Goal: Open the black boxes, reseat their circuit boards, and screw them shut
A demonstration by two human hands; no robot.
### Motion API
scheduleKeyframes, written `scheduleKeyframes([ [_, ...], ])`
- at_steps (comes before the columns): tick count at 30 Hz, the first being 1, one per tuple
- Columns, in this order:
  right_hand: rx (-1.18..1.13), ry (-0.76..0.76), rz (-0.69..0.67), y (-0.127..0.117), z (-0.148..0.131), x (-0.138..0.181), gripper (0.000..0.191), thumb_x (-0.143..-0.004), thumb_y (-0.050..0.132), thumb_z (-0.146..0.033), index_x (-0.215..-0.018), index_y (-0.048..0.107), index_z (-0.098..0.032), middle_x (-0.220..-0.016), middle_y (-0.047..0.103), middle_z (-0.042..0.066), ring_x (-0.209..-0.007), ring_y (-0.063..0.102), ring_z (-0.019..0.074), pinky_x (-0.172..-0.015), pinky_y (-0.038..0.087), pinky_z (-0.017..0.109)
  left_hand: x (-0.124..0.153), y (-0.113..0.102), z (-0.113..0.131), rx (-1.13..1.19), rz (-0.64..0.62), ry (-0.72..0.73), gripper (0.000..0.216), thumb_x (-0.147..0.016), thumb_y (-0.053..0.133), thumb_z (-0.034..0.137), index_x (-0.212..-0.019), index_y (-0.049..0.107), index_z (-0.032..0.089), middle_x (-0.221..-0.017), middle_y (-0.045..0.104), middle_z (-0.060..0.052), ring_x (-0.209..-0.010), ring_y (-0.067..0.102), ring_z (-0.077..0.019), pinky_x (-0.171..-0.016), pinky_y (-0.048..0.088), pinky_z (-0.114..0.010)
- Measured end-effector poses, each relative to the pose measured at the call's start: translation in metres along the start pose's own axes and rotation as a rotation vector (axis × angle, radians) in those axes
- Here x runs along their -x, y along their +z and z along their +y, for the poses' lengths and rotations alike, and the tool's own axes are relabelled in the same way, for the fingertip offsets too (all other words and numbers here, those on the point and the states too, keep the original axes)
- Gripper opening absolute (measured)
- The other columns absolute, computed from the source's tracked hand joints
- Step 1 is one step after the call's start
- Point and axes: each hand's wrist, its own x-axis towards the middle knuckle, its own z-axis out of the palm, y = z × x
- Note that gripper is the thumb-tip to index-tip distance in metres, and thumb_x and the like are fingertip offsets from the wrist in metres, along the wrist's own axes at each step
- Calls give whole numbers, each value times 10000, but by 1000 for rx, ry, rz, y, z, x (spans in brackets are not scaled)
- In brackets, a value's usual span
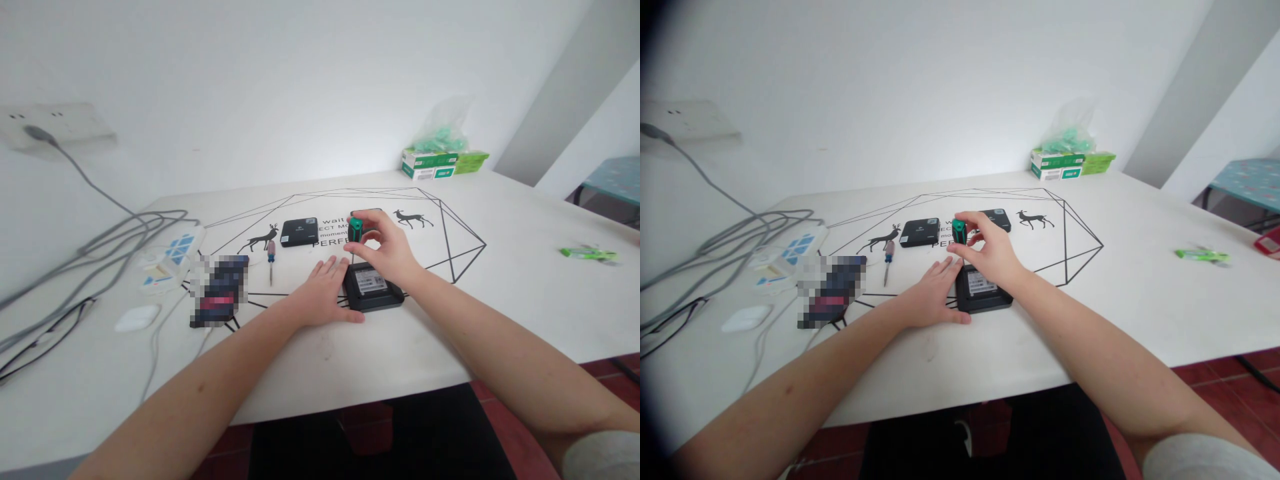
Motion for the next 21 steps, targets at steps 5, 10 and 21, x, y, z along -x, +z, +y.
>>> scheduleKeyframes([
  [5,87,-71,52,6,7,-3,455,-852,803,-281,-1269,621,-283,-1171,619,58,-875,632,172,-728,626,354,0,0,0,1,-2,-8,1412,-796,547,981,-1729,38,50,-1788,113,-281,-1670,63,-464,-1337,107,-554],
  [10,79,-66,45,8,12,-3,543,-874,634,-183,-1398,542,-292,-1259,638,86,-1044,672,222,-788,642,377,1,2,-2,3,13,10,1369,-829,497,977,-1729,38,53,-1782,118,-292,-1673,48,-455,-1333,112,-563],
  [21,167,-201,31,5,9,-6,559,-922,440,-45,-1382,613,-312,-1327,601,112,-1238,615,278,-996,607,526,1,0,0,23,0,-11,1367,-815,513,968,-1724,88,40,-1791,124,-265,-1677,70,-434,-1349,81,-527],
])
